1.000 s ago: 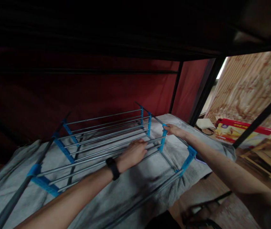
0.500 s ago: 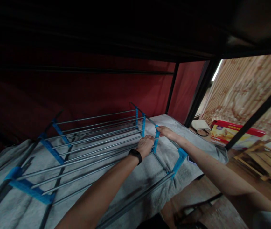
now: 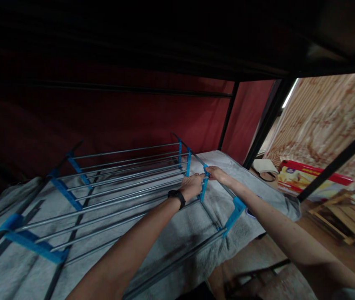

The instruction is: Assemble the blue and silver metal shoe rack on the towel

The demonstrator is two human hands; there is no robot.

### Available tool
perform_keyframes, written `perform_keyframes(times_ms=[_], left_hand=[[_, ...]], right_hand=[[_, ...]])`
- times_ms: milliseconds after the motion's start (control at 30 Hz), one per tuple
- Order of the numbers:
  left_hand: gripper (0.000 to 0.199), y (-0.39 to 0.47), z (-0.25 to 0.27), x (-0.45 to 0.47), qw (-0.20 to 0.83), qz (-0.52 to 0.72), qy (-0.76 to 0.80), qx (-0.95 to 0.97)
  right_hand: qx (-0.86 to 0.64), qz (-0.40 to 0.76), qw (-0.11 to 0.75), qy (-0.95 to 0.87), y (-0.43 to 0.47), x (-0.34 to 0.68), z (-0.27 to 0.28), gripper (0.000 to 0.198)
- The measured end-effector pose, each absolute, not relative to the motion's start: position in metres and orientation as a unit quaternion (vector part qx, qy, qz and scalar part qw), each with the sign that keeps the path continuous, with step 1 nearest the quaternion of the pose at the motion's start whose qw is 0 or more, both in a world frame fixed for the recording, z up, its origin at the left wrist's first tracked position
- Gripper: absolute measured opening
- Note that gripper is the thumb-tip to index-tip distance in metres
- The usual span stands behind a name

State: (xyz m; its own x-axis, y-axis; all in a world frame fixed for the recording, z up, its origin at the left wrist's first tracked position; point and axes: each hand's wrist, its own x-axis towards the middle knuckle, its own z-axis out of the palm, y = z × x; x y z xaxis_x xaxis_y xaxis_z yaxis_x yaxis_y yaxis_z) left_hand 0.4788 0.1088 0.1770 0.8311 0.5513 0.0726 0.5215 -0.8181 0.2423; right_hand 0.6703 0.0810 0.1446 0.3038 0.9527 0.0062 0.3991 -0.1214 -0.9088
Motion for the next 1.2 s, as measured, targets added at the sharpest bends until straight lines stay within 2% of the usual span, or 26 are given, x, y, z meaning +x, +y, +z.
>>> perform_keyframes(times_ms=[100,433,867,1200], left_hand=[[0.036,0.108,0.178,0.482,0.111,0.087,0.302,0.943],[0.028,0.108,0.175,0.503,0.09,0.116,0.283,0.948],[0.036,0.112,0.174,0.508,0.074,0.116,0.301,0.944],[0.033,0.121,0.17,0.509,0.093,0.106,0.309,0.94]], right_hand=[[-0.68,0.317,0.44,-0.494,0.082,0.671,0.144,0.038],[-0.672,0.312,0.434,-0.512,0.084,0.674,0.144,0.042],[-0.664,0.323,0.433,-0.516,0.083,0.675,0.145,0.042],[-0.673,0.326,0.433,-0.504,0.081,0.671,0.145,0.042]])
